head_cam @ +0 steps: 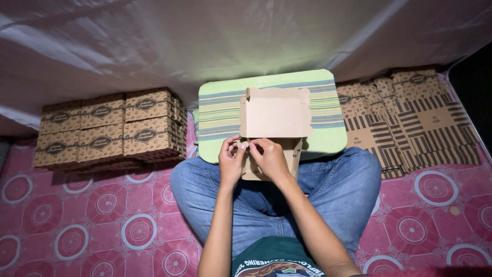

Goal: Folding flat cardboard templates into small boxes by hand

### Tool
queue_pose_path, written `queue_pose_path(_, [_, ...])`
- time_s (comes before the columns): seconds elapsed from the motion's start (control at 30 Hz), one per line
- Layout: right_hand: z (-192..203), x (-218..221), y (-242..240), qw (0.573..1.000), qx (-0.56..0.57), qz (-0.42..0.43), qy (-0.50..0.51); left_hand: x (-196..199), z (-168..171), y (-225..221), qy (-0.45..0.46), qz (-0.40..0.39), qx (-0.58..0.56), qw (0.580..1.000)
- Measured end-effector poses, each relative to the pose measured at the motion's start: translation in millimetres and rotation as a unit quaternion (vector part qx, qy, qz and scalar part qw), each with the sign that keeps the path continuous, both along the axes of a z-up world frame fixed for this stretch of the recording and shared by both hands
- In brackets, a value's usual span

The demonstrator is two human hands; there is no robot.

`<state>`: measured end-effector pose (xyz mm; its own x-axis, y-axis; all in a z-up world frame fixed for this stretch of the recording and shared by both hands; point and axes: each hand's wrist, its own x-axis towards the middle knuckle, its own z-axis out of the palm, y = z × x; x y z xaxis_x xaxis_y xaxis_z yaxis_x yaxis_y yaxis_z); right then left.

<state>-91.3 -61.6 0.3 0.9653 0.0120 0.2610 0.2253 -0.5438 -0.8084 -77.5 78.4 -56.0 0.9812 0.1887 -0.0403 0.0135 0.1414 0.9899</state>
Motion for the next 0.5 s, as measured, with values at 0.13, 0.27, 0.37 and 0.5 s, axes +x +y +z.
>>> queue_pose_path(0.13, [-2.6,0.7,1.4,1.000,-0.003,0.001,-0.003,-0.1,-2.5,-0.4,0.004,0.004,0.003,1.000])
queue_pose_path(0.27, [-3.5,0.4,1.7,1.000,0.002,-0.001,-0.006,-0.3,0.7,0.0,0.005,0.010,0.012,1.000])
queue_pose_path(0.37, [-3.5,0.5,1.7,1.000,0.001,-0.001,-0.007,-0.9,3.3,-1.3,0.001,0.017,0.023,1.000])
queue_pose_path(0.5, [-1.1,-0.6,2.1,1.000,-0.002,-0.001,-0.007,-3.1,3.0,-1.8,0.000,0.019,0.040,0.999])
